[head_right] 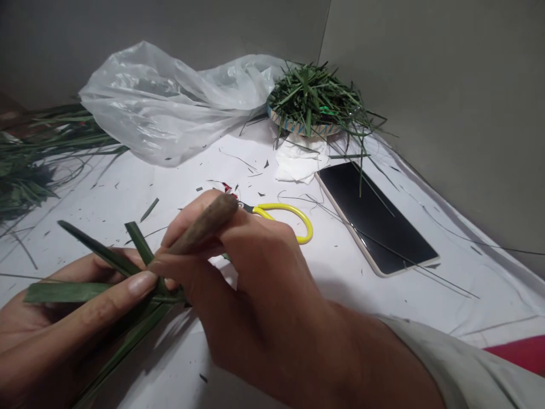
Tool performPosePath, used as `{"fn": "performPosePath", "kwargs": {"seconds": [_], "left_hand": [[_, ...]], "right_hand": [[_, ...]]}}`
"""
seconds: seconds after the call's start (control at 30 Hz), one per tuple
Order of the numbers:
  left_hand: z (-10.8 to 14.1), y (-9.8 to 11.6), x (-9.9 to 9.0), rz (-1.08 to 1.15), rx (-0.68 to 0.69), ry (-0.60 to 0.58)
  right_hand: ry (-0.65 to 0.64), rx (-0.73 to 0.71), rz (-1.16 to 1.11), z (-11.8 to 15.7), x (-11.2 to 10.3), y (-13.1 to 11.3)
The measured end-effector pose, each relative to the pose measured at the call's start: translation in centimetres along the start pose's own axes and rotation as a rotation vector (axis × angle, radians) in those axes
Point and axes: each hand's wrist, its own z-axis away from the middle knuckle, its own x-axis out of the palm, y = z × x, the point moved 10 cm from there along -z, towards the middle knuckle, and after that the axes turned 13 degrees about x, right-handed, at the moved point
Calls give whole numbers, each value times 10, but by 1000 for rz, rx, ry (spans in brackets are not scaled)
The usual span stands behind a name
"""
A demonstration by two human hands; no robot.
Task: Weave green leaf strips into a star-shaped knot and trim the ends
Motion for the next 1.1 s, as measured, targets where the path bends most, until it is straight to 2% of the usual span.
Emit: {"fn": "performPosePath", "kwargs": {"seconds": [0.1,0.23,0.43,0.53,0.63,0.7,0.77,0.8,0.87,0.93,1.0,1.07,1.1], "left_hand": [[2,0,0,30,-7,18],[4,0,3,36,0,14],[1,-1,0,30,-1,18],[2,-7,-1,3,-25,5],[4,-12,1,48,-45,29],[5,-13,3,115,-53,61],[4,-13,7,163,-59,71],[4,-13,10,176,-70,57],[3,-14,13,195,-84,37],[2,-16,15,208,-107,10],[2,-17,16,197,-116,-15],[1,-17,18,175,-111,-32],[1,-17,18,168,-103,-34]], "right_hand": [[-21,108,-45,2,2,11],[-12,131,-56,7,1,15],[-19,27,-32,6,5,7],[-38,20,-60,7,8,6],[-98,-35,-85,11,14,-3],[-143,-77,-23,16,20,-10],[-113,-78,83,20,23,-13],[-52,-70,131,22,19,-14],[3,-122,181,28,18,-20],[-40,-187,210,32,25,-26],[-109,-160,228,33,34,-22],[-114,-78,216,30,36,-14],[-100,-81,188,30,36,-15]]}}
